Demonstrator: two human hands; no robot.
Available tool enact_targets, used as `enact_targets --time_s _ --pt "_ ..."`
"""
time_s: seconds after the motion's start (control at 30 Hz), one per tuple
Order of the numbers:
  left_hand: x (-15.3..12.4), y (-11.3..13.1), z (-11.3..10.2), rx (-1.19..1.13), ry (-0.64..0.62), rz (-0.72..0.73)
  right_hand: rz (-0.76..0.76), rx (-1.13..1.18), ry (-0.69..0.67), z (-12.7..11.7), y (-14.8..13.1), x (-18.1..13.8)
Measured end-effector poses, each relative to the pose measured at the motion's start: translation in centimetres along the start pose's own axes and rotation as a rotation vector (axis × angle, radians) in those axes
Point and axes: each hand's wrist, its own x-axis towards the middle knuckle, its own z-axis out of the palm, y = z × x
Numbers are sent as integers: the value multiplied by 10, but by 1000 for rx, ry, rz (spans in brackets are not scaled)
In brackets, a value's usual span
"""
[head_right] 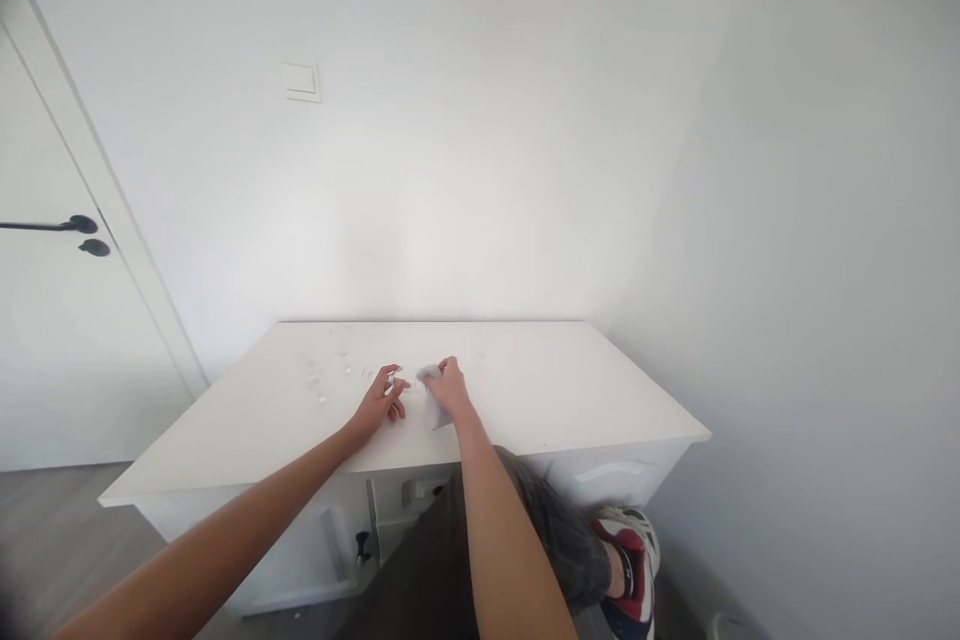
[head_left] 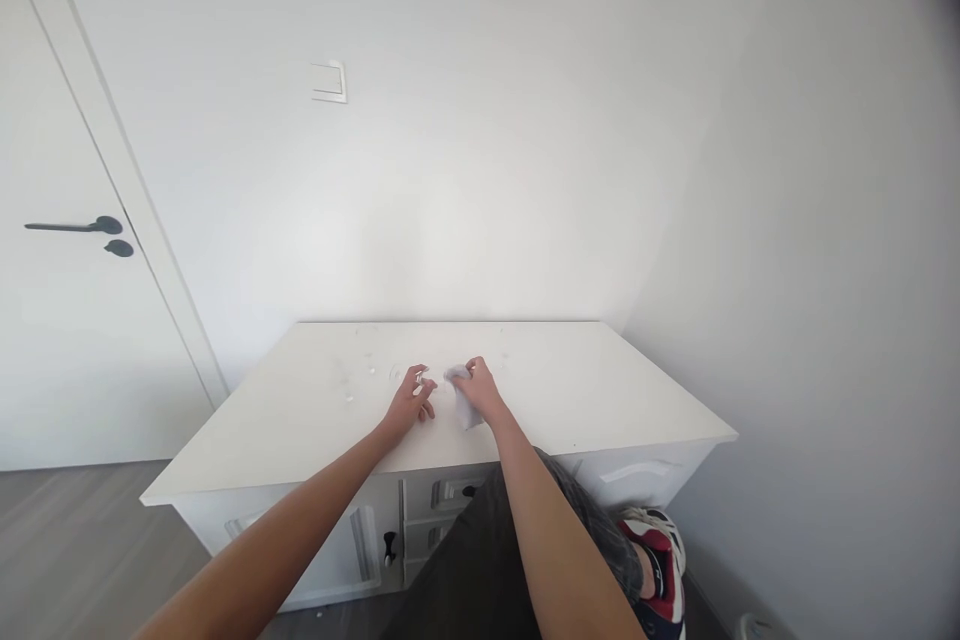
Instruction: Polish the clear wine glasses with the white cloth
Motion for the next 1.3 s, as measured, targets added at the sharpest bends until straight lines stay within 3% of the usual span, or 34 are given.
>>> enact_targets --time_s 0.1,0.2,0.37,0.47,0.6,0.73,0.87,1.0,1.07,1.17,1.3 --pt "-1 3 0 -15 -6 3 -123 -28 7 0 0 -1" --pt "-3 4 0 -28 18 -2 -126 15 -3 3 -2 -4" --pt "-4 3 -2 -41 33 -13 -196 -41 -219 10 -4 -13" --pt "-4 3 -2 -57 35 3 -228 -25 -208 14 -1 -16" --pt "-3 2 0 -71 -9 44 -111 172 -77 17 -2 -17" --pt "-4 3 0 -66 -99 69 -16 302 -144 13 -10 -22" --pt "-6 5 -2 -74 -6 39 -90 209 -318 7 -17 -32" --pt "-8 6 -3 -80 -10 46 -226 57 -265 7 -17 -38" --pt "-8 6 -2 -77 -39 57 -132 123 -320 8 -16 -37" --pt "-8 7 -1 -75 -71 82 67 402 -440 4 -14 -33" --pt "-8 8 0 -71 -102 95 163 578 -439 0 -14 -30"
